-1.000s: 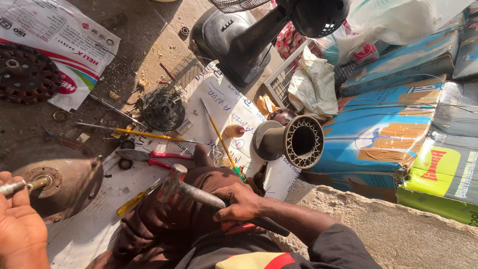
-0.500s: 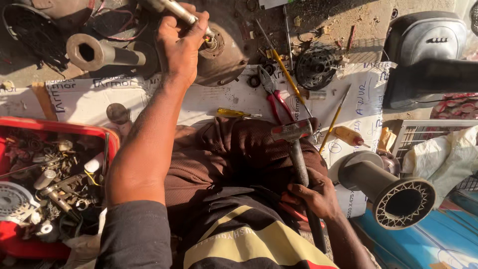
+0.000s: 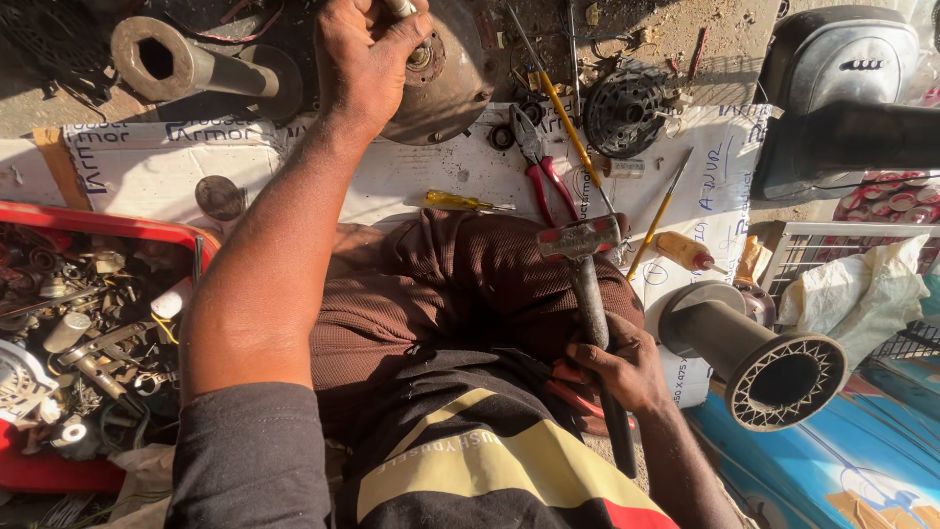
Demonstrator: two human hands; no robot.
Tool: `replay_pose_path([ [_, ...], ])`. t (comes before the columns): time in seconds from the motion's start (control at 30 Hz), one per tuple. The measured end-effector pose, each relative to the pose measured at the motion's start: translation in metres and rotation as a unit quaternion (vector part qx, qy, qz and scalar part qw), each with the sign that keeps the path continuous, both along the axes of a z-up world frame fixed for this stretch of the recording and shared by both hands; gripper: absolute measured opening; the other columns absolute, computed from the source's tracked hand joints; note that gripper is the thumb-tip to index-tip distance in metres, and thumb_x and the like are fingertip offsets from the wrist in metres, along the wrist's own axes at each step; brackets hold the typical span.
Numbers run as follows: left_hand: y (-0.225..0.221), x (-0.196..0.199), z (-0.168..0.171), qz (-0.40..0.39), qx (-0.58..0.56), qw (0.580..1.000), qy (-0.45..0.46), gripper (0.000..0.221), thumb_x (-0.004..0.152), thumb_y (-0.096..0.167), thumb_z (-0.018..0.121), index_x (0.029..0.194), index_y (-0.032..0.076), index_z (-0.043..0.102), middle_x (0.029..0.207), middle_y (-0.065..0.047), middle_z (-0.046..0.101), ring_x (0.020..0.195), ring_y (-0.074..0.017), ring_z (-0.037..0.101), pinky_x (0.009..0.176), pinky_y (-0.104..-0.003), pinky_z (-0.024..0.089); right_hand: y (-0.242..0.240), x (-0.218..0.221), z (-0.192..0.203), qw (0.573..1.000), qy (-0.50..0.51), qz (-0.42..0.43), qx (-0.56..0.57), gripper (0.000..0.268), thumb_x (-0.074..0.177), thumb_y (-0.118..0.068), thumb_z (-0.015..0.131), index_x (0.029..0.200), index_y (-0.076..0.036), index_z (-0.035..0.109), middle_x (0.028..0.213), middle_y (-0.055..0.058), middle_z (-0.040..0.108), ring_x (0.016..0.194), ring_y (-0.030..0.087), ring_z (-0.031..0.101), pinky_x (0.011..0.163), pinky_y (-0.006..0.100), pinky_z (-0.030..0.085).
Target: The person is repairing a circular electrical component, likely a fan motor base. They use a screwdriver to adjust wires and a hammer to tap a metal ring into place on the component.
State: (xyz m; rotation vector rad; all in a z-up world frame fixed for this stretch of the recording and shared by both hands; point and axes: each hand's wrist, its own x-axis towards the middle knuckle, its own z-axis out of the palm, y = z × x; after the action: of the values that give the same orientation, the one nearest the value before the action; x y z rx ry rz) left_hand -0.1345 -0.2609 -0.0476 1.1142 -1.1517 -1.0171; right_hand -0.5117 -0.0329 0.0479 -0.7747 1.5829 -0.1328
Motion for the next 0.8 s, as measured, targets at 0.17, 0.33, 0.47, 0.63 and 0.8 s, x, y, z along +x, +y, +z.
replay_pose_path([
  [0.17,0.005,0.0,-0.007,-0.035,0.002,0.998,-0.057,0.012,0.099,-0.007,0.073,0.1,0.001,0.064,0.097,-0.004,0.072,0.088,-0.012,0.07,0.082,-0.027,0.059,-0.014,0.0,0.022,0.999,-0.035,-0.028,-0.021,0.026,0.077,-0.007,0.079,0.099,0.003,0.069,0.069,0.01,0.065,0.056,0.016,0.061,0.049,0.029,0.048],
  [0.33,0.001,0.002,-0.015,-0.035,-0.03,0.994,-0.1,0.012,0.1,-0.008,0.074,0.104,0.0,0.065,0.103,-0.006,0.073,0.098,-0.0157,0.073,0.09,-0.03,0.061,-0.059,0.004,0.063,0.947,-0.224,-0.04,-0.225,0.045,0.083,-0.009,0.081,0.119,0.007,0.062,0.094,0.015,0.071,0.068,0.015,0.066,0.056,0.029,0.054],
  [0.47,-0.005,-0.004,-0.011,-0.025,-0.031,0.997,-0.072,0.013,0.098,-0.007,0.073,0.105,0.001,0.065,0.104,-0.005,0.073,0.098,-0.0153,0.072,0.089,-0.033,0.061,-0.101,0.035,0.082,0.937,-0.229,-0.038,-0.262,0.056,0.092,-0.011,0.078,0.138,0.009,0.052,0.104,0.016,0.07,0.071,0.014,0.064,0.057,0.027,0.054],
  [0.63,0.005,0.0,0.001,0.0,-0.044,0.943,-0.329,0.017,0.095,0.006,0.085,0.105,0.006,0.071,0.091,-0.012,0.074,0.082,-0.0262,0.073,0.067,-0.038,0.056,-0.138,0.079,0.093,0.931,-0.195,0.04,-0.304,0.067,0.098,-0.007,0.073,0.157,0.005,0.044,0.103,0.011,0.067,0.081,0.012,0.065,0.067,0.026,0.056],
  [0.8,0.004,-0.003,0.009,0.006,-0.054,0.938,-0.343,0.029,0.089,0.008,0.087,0.115,0.01,0.074,0.087,-0.012,0.075,0.077,-0.0304,0.074,0.065,-0.042,0.055,-0.151,0.111,0.102,0.926,-0.142,0.067,-0.344,0.065,0.108,-0.005,0.065,0.166,-0.004,0.036,0.105,0.007,0.068,0.079,0.009,0.062,0.067,0.025,0.054],
])
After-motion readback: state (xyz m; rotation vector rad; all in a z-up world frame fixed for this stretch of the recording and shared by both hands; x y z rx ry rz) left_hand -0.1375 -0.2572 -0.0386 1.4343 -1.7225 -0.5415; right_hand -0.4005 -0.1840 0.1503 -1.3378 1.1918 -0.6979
